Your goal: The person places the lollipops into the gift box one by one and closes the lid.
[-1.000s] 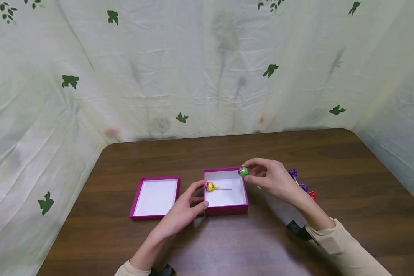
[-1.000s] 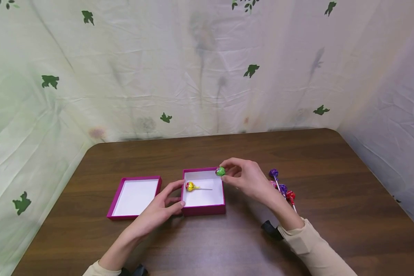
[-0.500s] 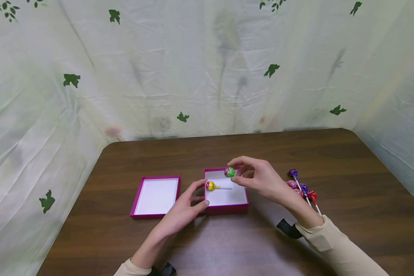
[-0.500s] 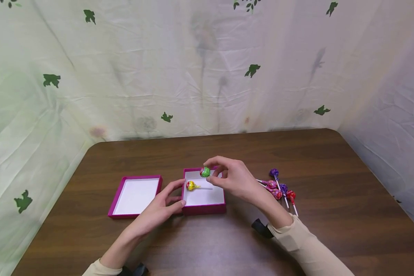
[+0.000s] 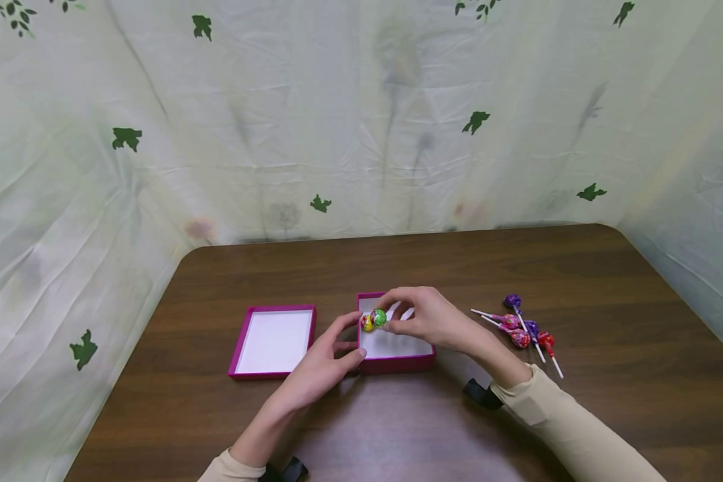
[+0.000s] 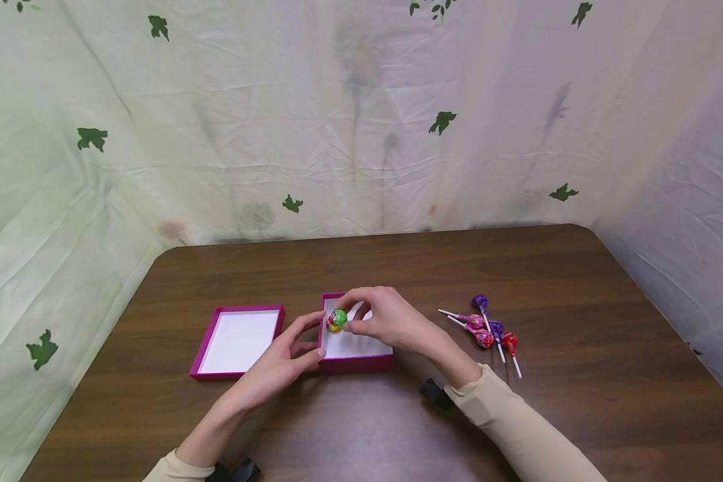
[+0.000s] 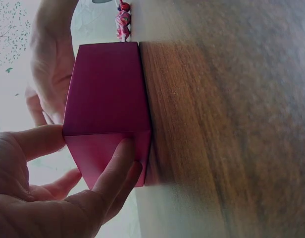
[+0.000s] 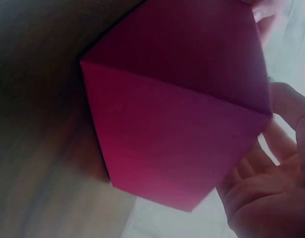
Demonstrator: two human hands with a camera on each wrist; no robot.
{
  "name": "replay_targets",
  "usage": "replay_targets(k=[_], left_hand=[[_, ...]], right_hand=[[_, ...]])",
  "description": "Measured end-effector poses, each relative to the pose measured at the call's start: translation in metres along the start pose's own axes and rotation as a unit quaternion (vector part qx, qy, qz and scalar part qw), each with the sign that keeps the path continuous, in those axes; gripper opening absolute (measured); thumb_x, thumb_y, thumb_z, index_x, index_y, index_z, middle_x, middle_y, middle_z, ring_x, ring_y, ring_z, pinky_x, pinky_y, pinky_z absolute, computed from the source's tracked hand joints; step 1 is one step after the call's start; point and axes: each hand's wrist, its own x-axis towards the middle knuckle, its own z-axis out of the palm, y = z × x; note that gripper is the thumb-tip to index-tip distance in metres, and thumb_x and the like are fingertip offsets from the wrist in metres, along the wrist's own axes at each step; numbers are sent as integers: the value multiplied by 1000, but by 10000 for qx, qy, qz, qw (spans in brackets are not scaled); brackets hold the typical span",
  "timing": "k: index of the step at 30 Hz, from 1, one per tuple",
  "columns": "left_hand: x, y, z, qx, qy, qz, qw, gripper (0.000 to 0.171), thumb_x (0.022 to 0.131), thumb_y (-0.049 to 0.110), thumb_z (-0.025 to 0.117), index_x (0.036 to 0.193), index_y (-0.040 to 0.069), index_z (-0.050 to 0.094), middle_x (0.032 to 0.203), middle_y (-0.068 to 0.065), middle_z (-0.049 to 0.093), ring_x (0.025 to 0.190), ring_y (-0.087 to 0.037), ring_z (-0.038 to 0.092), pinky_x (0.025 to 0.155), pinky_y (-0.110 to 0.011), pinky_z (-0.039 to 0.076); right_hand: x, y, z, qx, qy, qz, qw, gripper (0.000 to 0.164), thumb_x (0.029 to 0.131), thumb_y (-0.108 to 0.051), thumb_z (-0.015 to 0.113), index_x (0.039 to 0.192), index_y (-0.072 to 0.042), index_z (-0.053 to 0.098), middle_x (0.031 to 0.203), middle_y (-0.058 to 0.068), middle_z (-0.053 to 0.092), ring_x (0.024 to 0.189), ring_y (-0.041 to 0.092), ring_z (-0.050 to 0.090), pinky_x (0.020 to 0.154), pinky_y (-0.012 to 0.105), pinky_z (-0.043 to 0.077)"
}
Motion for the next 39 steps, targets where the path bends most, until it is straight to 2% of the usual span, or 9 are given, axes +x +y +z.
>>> replay_targets(k=[3, 8, 13, 18, 22, 28, 39], left_hand=[[0, 0, 0, -57, 33, 35, 10000, 58, 95, 17, 64, 147, 22, 40, 152, -7, 36, 124, -34, 53, 90, -49, 50], [0, 1, 1, -129, 66, 109, 9998, 57, 94, 18, 65, 146, 23, 42, 152, -7, 37, 123, -33, 54, 90, -48, 50], [-1, 1, 1, -166, 48, 171, 9997, 57, 94, 18, 66, 146, 23, 43, 152, -6, 37, 123, -33, 54, 89, -47, 51], [-1, 1, 2, -203, 61, 208, 9996, 56, 94, 16, 66, 145, 23, 44, 152, -6, 38, 122, -32, 55, 88, -46, 51], [0, 0, 1, -195, 55, 194, 9996, 56, 94, 15, 65, 146, 22, 44, 152, -7, 38, 122, -33, 55, 89, -46, 51], [0, -1, 1, -169, 30, 93, 9998, 56, 95, 17, 65, 146, 23, 43, 152, -6, 37, 123, -33, 54, 89, -46, 51], [-1, -1, 1, -199, -12, 174, 9996, 56, 95, 15, 63, 146, 22, 42, 152, -6, 37, 123, -34, 54, 88, -44, 51]], right_hand=[[6, 3, 3, -67, -302, -7, 9995, 24, 83, -7, 74, 104, -18, 71, 95, -12, 67, 83, 9, 64, 67, 29, 52], [17, 8, 5, -137, -797, -123, 9966, 23, 84, -7, 75, 104, -17, 71, 93, -13, 68, 81, 9, 65, 69, 28, 53], [26, 9, 8, -130, -1251, 89, 9920, 24, 83, -3, 74, 103, -16, 71, 91, -10, 68, 83, 11, 66, 71, 27, 54], [32, 9, 13, -235, -1450, 218, 9889, 23, 81, 0, 73, 101, -13, 72, 91, -8, 68, 84, 13, 65, 72, 26, 53], [35, 10, 17, -408, -1421, 308, 9885, 23, 80, 1, 73, 98, -14, 73, 88, -8, 68, 83, 11, 63, 71, 27, 52], [37, 11, 22, -667, -1132, 414, 9905, 24, 76, 1, 76, 93, -15, 74, 80, -10, 68, 77, 10, 62, 67, 27, 50], [32, 10, 25, -902, -817, 86, 9925, 30, 77, 9, 66, 94, -14, 74, 86, -6, 70, 81, 12, 63, 72, 30, 49]])
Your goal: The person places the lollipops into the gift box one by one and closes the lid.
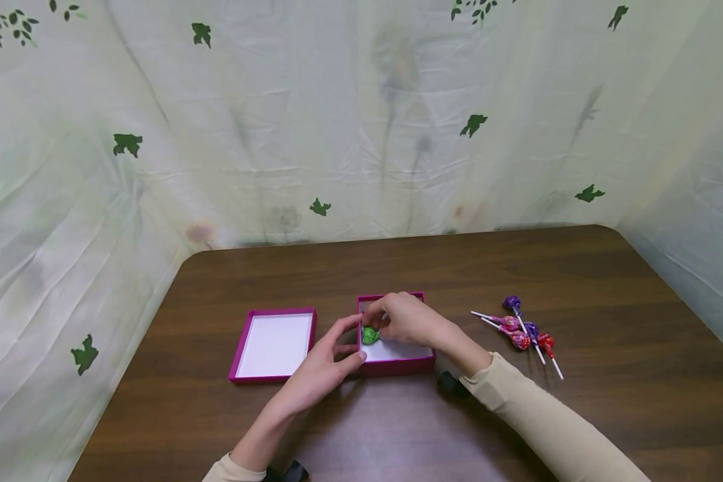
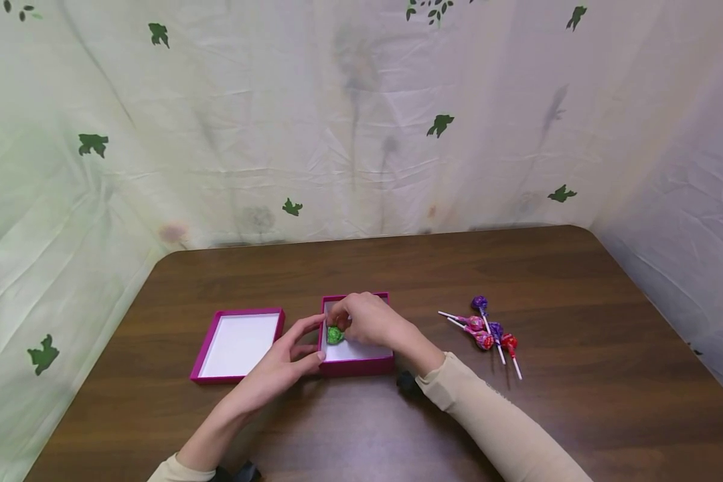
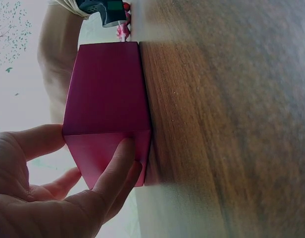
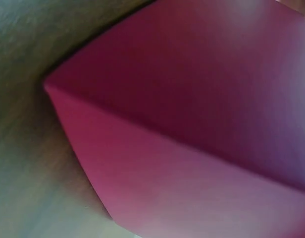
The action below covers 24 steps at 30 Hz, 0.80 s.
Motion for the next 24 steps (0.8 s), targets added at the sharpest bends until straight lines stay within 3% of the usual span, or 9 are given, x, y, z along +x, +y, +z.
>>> replay_targets(k=[13, 24], left_hand=[[-1, 1, 1, -64, 27, 32, 10000, 56, 95, 15, 64, 146, 21, 43, 153, -9, 36, 123, -34, 54, 89, -45, 51], [0, 0, -1, 53, 22, 28, 10000, 56, 95, 16, 64, 146, 23, 43, 152, -8, 36, 123, -34, 54, 89, -46, 50]], right_hand=[[-2, 1, 0, -28, 251, 19, 9997, 25, 78, 5, 65, 89, -16, 74, 81, -8, 69, 76, 9, 60, 70, 27, 49], [-11, -4, -13, 481, 255, -72, 9985, 22, 86, -3, 71, 105, -13, 73, 89, -8, 69, 84, 9, 62, 71, 28, 51]])
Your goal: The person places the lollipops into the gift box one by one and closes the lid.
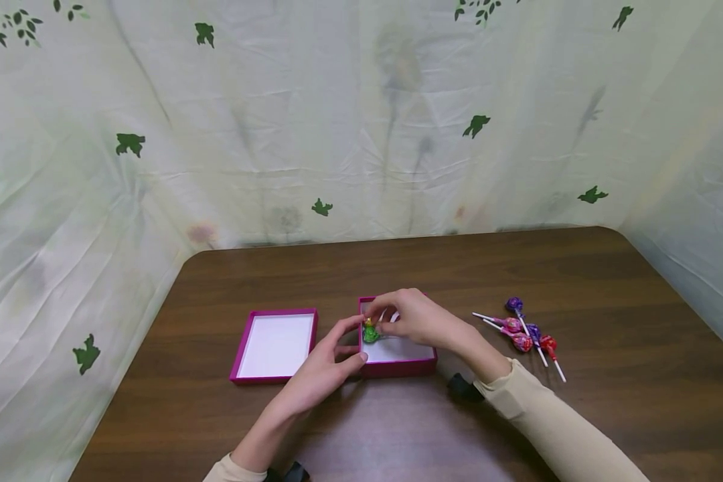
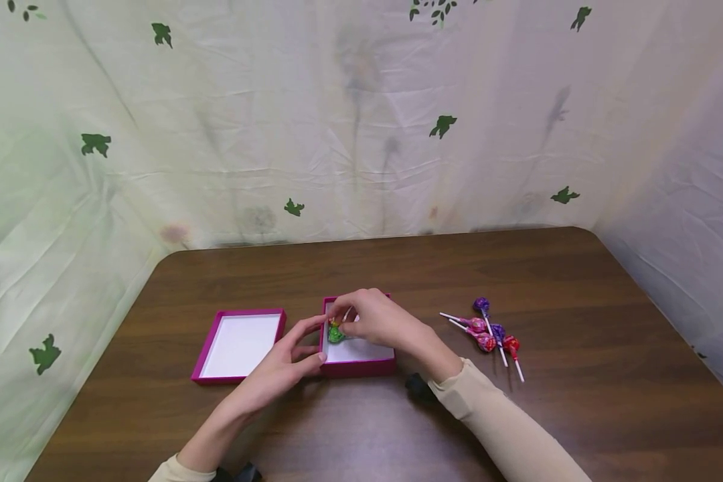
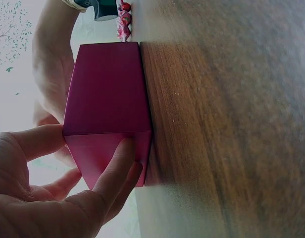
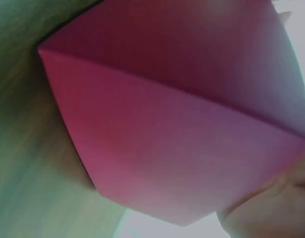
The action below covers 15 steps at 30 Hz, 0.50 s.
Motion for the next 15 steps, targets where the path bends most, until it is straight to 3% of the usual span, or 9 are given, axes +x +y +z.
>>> replay_targets(k=[10, 15], left_hand=[[2, 1, -1, 38, -36, -157, 9999, 58, 95, 16, 64, 148, 21, 40, 153, -8, 34, 123, -34, 54, 91, -47, 50], [2, 2, 0, 18, 48, -201, 9998, 58, 95, 16, 64, 147, 21, 42, 152, -8, 36, 122, -34, 54, 90, -47, 50]], right_hand=[[-31, -8, -21, 144, 172, 43, 9997, 22, 88, -9, 73, 110, -11, 72, 98, -3, 70, 88, 9, 62, 79, 40, 54], [-49, -9, -27, 195, 271, 201, 9992, 23, 88, -12, 74, 110, -19, 71, 102, -1, 70, 88, 10, 62, 77, 33, 53]])
